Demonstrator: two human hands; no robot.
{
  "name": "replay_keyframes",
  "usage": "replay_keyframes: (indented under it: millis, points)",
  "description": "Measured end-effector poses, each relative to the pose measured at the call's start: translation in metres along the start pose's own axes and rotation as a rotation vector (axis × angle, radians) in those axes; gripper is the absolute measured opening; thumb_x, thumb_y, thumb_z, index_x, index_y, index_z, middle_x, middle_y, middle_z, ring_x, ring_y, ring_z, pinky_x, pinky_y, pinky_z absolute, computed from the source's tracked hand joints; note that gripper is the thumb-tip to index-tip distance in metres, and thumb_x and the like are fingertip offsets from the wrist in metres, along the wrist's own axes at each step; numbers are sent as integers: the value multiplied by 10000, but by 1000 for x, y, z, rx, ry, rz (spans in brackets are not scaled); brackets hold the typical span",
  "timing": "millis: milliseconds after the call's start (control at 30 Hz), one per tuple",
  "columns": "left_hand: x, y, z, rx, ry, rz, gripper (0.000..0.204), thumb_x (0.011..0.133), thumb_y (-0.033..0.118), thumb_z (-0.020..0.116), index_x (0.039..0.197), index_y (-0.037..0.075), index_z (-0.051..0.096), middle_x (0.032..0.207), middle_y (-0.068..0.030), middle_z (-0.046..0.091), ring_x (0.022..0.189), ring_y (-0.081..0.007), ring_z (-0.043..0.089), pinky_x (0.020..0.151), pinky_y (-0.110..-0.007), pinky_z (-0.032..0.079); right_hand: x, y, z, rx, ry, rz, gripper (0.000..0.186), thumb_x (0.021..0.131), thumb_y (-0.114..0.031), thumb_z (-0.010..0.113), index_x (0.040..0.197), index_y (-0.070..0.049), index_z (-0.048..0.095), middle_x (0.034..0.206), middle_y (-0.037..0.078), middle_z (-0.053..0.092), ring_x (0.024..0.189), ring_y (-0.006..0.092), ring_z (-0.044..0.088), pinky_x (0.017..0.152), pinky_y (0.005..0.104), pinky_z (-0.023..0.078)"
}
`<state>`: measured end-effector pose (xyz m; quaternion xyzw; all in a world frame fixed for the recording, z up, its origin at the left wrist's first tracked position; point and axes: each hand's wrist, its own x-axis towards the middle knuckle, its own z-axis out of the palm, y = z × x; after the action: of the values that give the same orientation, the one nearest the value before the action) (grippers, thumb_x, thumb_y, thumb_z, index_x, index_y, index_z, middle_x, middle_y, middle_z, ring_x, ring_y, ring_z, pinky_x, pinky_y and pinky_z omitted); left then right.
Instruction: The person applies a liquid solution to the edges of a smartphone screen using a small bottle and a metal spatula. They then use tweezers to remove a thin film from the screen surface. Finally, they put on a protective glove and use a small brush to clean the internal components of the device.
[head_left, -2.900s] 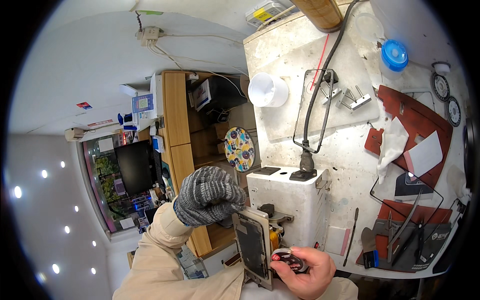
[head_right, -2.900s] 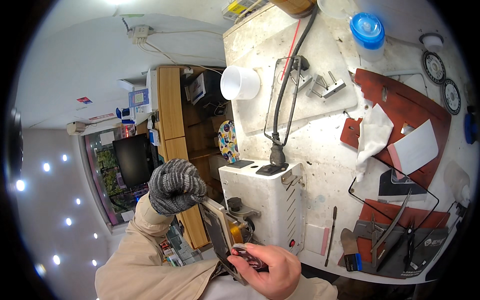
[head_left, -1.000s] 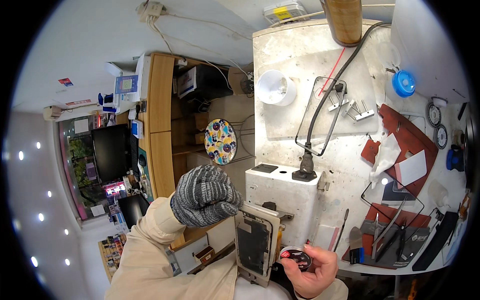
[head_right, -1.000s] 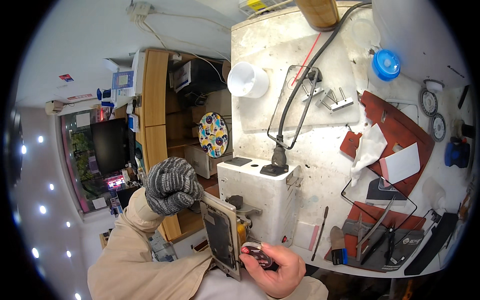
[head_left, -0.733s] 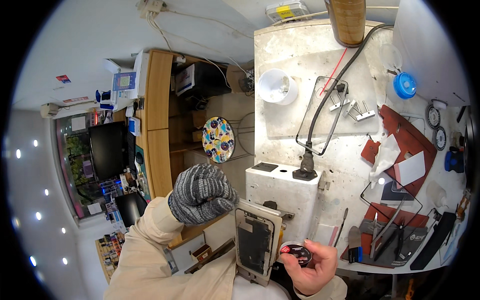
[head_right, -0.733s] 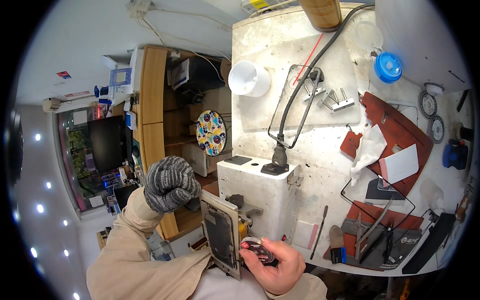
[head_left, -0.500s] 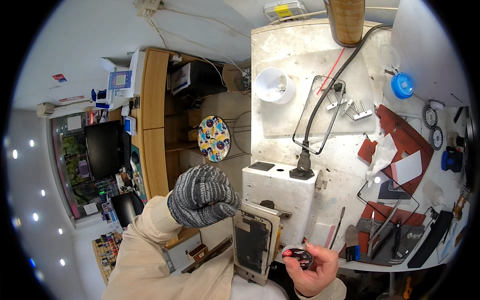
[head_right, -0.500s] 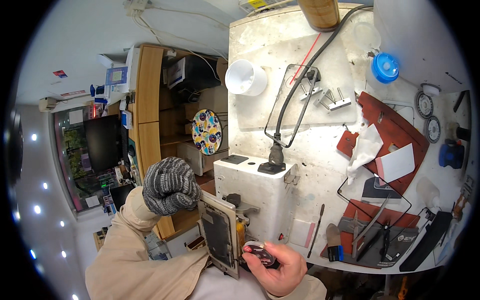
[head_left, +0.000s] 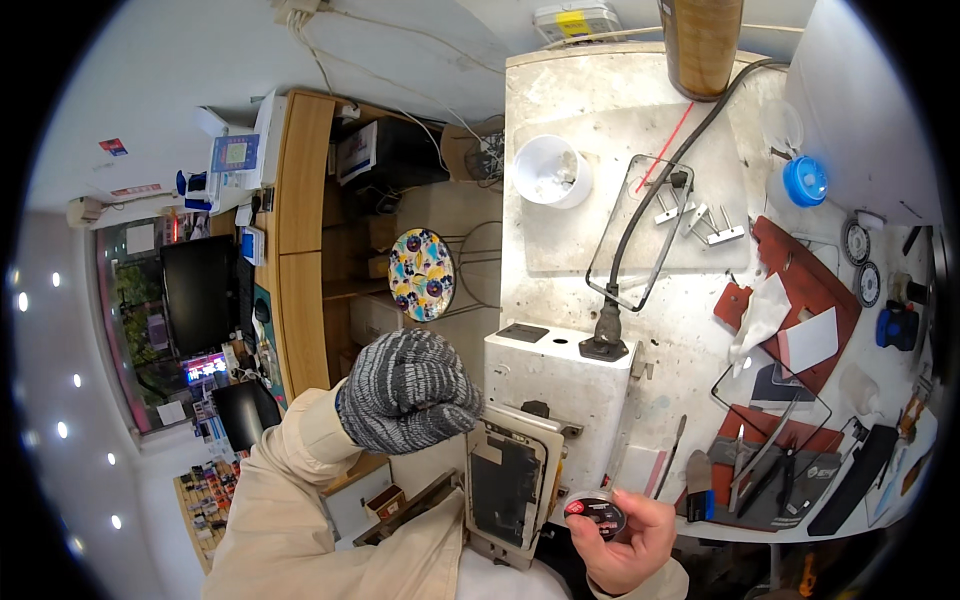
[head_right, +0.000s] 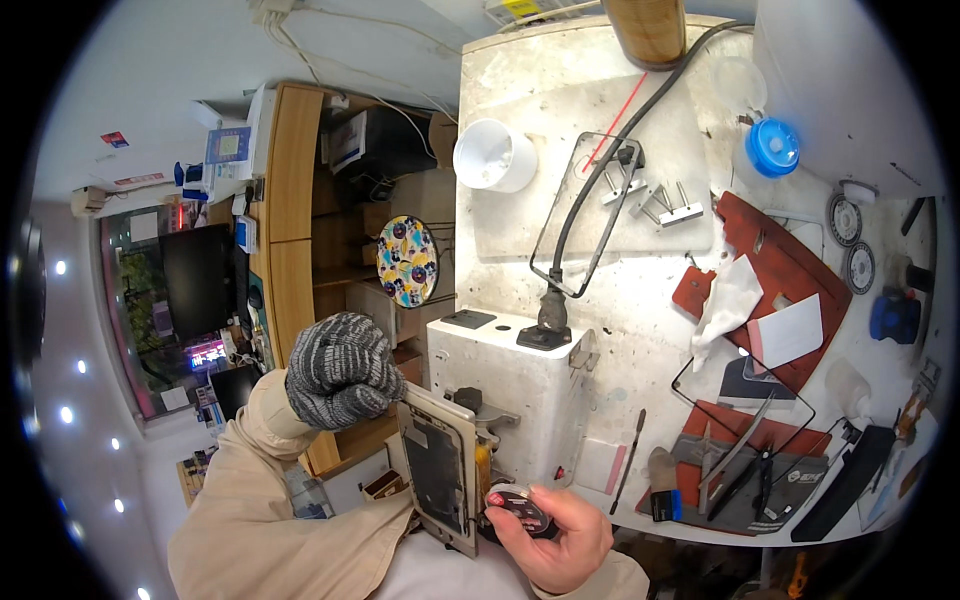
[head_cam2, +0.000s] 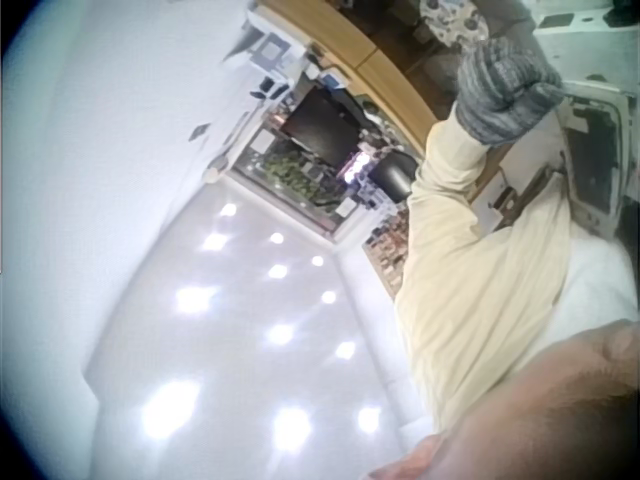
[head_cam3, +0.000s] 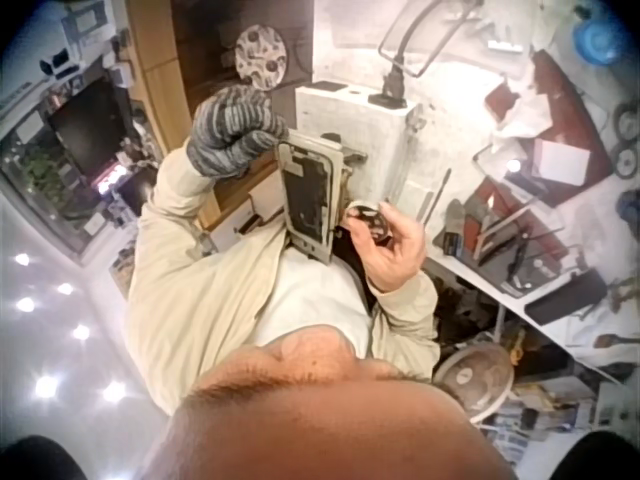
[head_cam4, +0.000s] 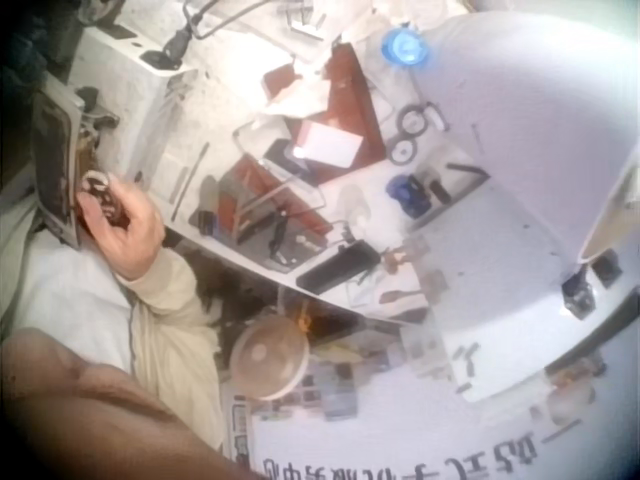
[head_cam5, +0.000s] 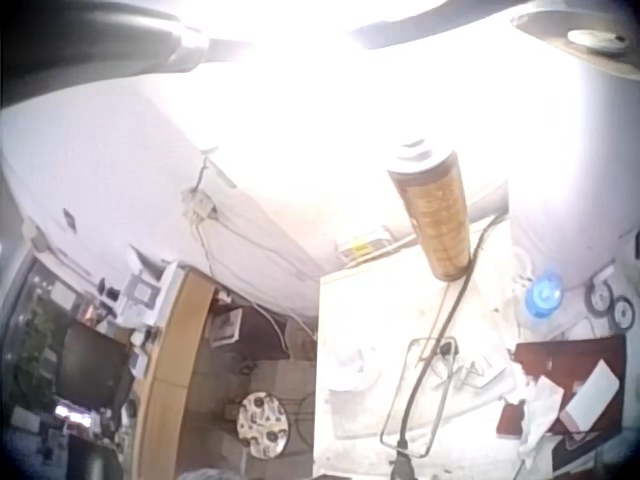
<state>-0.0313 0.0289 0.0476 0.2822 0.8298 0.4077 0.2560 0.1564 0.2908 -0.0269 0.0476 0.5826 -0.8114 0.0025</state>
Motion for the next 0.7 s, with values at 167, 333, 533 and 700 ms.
replay_keyframes:
  millis: [167, 333, 533, 700]
  points:
    - [2, 0, 0, 52, -15, -13, 119, 891, 169, 867, 888, 98, 771, 806, -72, 732, 723, -282, 702, 664, -408, 552, -5, 3, -2, 25, -23, 19, 613, 988, -52, 793, 1522, 11, 500, 1048, 241, 787, 855, 222, 786, 711, 365, 648]
    - [14, 5, -4, 230, -39, 44, 184, 838, 187, 921, 928, 122, 775, 782, -42, 720, 706, -265, 689, 642, -400, 533, -1, 1, -4, 65, -15, -6, 603, 980, -48, 803, 1507, 16, 518, 1084, 256, 780, 909, 234, 785, 742, 372, 650]
    - [26, 12, -4, 537, -70, 165, 275, 749, 254, 966, 937, 160, 789, 798, -34, 707, 720, -277, 671, 662, -421, 501, -7, 2, -6, 285, -24, 136, 586, 972, -54, 814, 1475, 32, 527, 1075, 244, 778, 935, 247, 784, 772, 380, 651]
    - [32, 16, -3, 663, -145, 156, 283, 743, 321, 954, 911, 181, 776, 784, -47, 676, 705, -300, 654, 640, -441, 490, -3, 5, 2, 413, 83, 128, 526, 969, -48, 818, 1414, 58, 559, 1052, 225, 781, 926, 240, 779, 768, 370, 646]
